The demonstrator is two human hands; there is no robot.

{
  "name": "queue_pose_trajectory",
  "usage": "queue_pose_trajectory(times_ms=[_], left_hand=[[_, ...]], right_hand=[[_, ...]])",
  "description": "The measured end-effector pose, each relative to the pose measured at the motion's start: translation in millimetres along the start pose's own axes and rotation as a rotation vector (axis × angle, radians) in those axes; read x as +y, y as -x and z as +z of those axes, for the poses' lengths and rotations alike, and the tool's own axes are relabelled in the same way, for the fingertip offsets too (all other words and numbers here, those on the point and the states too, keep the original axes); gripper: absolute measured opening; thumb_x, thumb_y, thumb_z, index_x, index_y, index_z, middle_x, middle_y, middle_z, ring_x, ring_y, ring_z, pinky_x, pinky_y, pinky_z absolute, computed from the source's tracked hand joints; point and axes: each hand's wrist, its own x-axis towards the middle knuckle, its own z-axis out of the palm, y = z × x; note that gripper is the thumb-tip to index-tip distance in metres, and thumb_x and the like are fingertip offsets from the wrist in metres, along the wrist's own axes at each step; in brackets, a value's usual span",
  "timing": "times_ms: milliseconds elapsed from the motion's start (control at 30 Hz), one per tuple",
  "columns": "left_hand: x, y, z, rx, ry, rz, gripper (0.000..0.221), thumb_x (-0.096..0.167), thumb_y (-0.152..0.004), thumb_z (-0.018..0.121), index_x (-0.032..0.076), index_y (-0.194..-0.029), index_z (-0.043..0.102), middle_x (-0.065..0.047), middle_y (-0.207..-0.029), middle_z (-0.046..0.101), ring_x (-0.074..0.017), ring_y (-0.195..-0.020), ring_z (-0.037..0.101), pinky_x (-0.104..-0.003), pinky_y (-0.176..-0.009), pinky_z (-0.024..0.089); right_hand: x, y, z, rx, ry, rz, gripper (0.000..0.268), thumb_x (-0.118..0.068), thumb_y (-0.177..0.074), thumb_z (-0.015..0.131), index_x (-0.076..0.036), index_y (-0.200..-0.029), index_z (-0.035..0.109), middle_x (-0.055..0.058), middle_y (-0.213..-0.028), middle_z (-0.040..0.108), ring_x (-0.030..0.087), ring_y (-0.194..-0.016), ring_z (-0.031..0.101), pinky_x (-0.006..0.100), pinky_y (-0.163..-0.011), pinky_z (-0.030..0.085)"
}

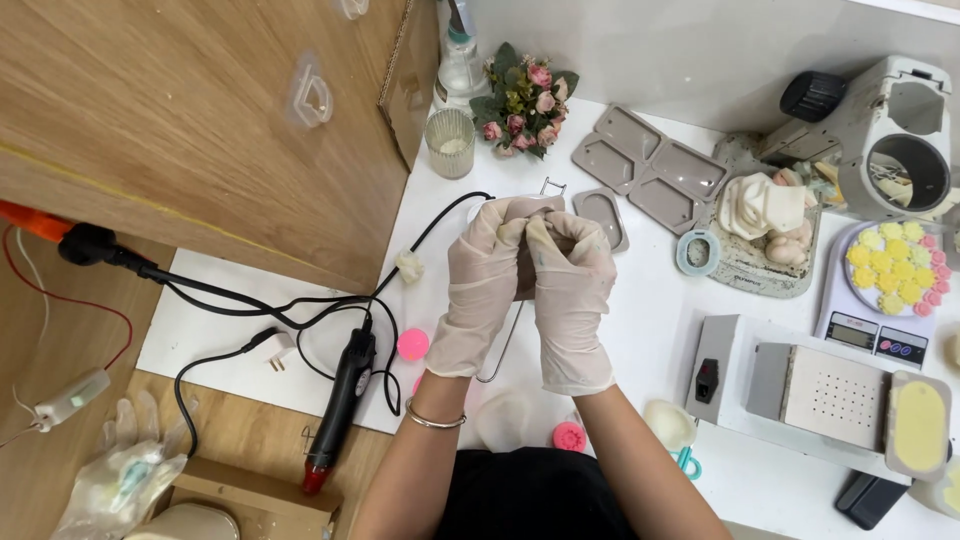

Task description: Pouring melted wax into silicone molds and trimming the edges with a small tool.

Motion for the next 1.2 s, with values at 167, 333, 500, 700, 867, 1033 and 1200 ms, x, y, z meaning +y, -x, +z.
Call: queue_pose_trajectory(times_ms=[167, 333, 500, 700, 867, 1033, 1200], left_hand=[[-16, -4, -3, -0.061, 0.041, -0.053, 0.018, 0.013, -0.106, 0.056, 0.004, -0.118, 0.066, -0.004, -0.112, 0.073, -0.0094, -0.094, 0.067, -0.027, -0.085, 0.059], [-26, -13, -19, 0.011, -0.563, 0.066, 0.02, 0.017, -0.102, 0.06, 0.007, -0.119, 0.067, -0.009, -0.103, 0.076, -0.0157, -0.089, 0.07, -0.031, -0.081, 0.058], [-14, -22, -22, -0.098, -0.898, 0.2, 0.021, 0.02, -0.102, 0.059, 0.008, -0.117, 0.068, -0.015, -0.104, 0.074, -0.0293, -0.093, 0.069, -0.036, -0.079, 0.054], [12, -23, -21, 0.142, -0.774, -0.085, 0.025, 0.023, -0.098, 0.059, 0.008, -0.113, 0.07, -0.014, -0.094, 0.075, -0.026, -0.082, 0.071, -0.035, -0.076, 0.055], [15, -23, -23, 0.189, -0.777, -0.1, 0.026, 0.026, -0.095, 0.064, 0.007, -0.111, 0.071, -0.011, -0.095, 0.077, -0.0229, -0.083, 0.072, -0.034, -0.077, 0.055], [17, -17, -15, 0.138, -0.723, -0.066, 0.026, 0.027, -0.097, 0.063, 0.006, -0.111, 0.069, -0.01, -0.095, 0.076, -0.0185, -0.083, 0.07, -0.032, -0.078, 0.055], [19, -11, -6, 0.169, -0.543, -0.139, 0.023, 0.025, -0.097, 0.059, 0.006, -0.107, 0.067, -0.006, -0.093, 0.077, -0.0137, -0.081, 0.068, -0.03, -0.077, 0.054]], right_hand=[[8, -8, -6, -0.021, 0.047, 0.026, 0.013, -0.012, -0.094, 0.076, -0.003, -0.1, 0.07, -0.003, -0.09, 0.068, 0.005, -0.077, 0.06, 0.021, -0.067, 0.052], [6, -26, -16, -0.194, -0.02, 0.322, 0.007, -0.011, -0.094, 0.07, -0.006, -0.094, 0.066, -0.003, -0.08, 0.064, 0.007, -0.066, 0.057, 0.024, -0.056, 0.049], [49, -48, -34, -0.356, -0.221, 0.393, 0.006, -0.007, -0.096, 0.069, -0.005, -0.091, 0.066, -0.002, -0.082, 0.065, 0.008, -0.07, 0.059, 0.024, -0.064, 0.052], [28, -48, -49, -0.33, 0.017, 0.329, 0.004, -0.008, -0.096, 0.068, -0.004, -0.096, 0.068, 0.005, -0.083, 0.069, 0.014, -0.076, 0.063, 0.028, -0.072, 0.053], [-7, -29, -39, -0.397, 0.589, -0.171, 0.024, -0.007, -0.092, 0.072, -0.003, -0.115, 0.073, 0.012, -0.098, 0.072, 0.024, -0.088, 0.07, 0.033, -0.078, 0.055], [-4, -27, -26, -0.439, 0.513, -0.25, 0.02, -0.007, -0.091, 0.073, -0.005, -0.111, 0.075, 0.012, -0.1, 0.07, 0.023, -0.087, 0.069, 0.032, -0.075, 0.056], [15, -19, -19, -0.385, 0.327, 0.048, 0.016, -0.007, -0.092, 0.071, -0.004, -0.108, 0.073, 0.006, -0.102, 0.069, 0.016, -0.085, 0.068, 0.028, -0.073, 0.057]])
